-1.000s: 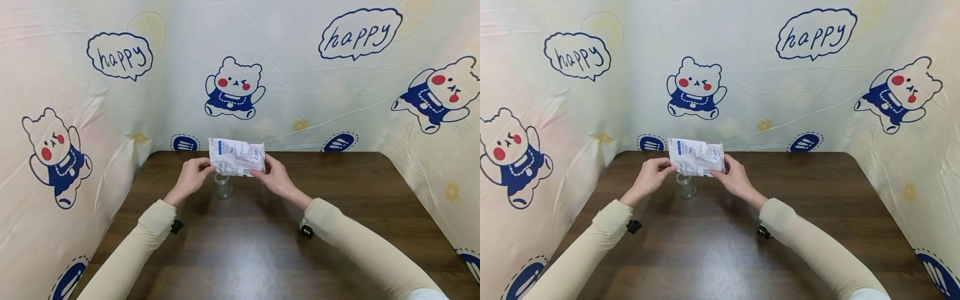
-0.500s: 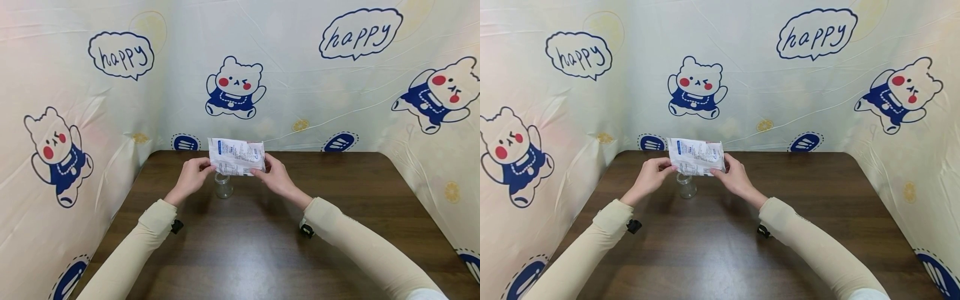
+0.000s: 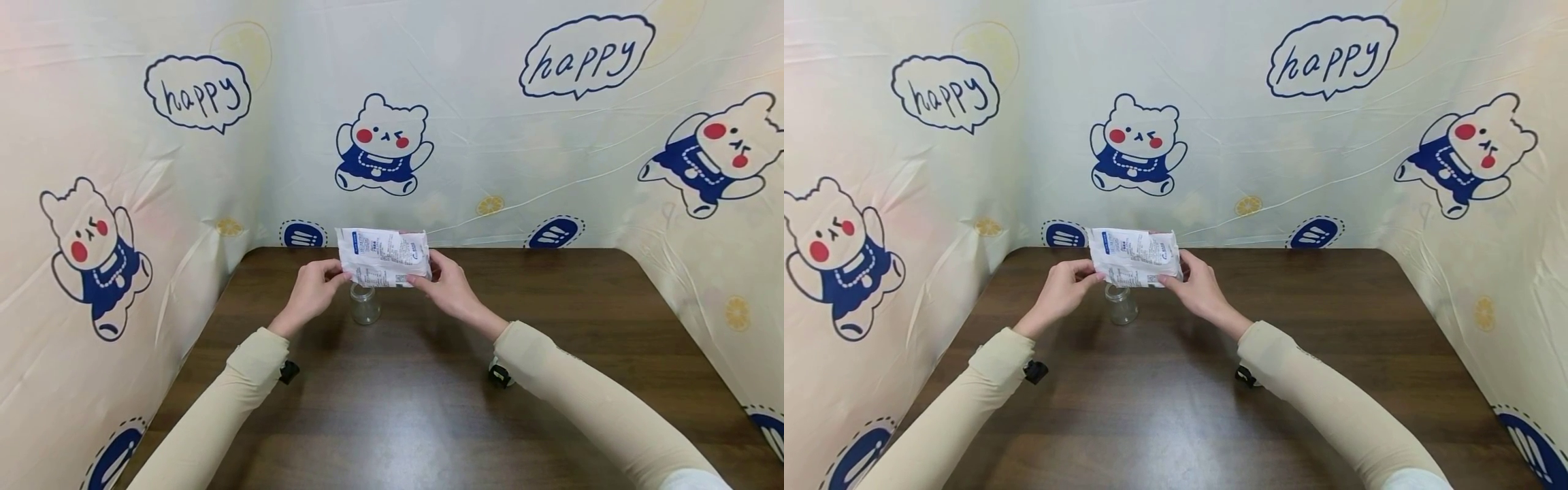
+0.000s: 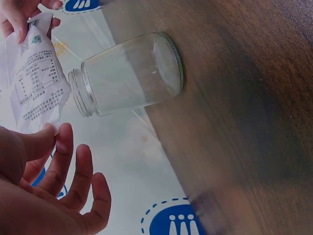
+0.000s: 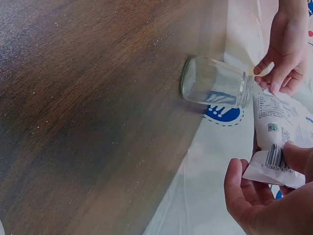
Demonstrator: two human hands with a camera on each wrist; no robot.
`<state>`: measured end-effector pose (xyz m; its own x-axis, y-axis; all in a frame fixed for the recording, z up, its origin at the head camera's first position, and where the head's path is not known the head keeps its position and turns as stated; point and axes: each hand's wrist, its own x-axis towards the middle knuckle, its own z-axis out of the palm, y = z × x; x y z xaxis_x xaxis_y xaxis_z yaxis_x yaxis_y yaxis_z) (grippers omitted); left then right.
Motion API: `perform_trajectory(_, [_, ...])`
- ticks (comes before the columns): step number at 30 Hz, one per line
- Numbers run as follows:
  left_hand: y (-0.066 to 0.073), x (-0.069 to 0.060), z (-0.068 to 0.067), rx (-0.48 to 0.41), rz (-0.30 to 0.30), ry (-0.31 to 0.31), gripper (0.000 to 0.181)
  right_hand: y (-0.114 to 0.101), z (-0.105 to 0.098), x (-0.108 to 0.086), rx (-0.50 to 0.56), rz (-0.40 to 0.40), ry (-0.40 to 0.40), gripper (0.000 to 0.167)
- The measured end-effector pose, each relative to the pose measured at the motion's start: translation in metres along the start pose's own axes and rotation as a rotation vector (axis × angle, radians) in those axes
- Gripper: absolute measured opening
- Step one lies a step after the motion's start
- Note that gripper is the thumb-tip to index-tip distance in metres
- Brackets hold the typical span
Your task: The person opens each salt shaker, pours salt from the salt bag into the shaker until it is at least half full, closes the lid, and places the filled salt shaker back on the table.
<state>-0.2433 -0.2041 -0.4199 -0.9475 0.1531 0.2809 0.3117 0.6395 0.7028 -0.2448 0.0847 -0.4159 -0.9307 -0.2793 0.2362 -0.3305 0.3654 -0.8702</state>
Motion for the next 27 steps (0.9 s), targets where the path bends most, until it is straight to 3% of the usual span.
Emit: perform_trajectory(27, [0.001, 0.0011, 0.0013, 0.006, 0.005, 0.01, 0.01, -0.0003, -0.0016, 0.0027, -0.019, -0.017, 0.004, 0.043])
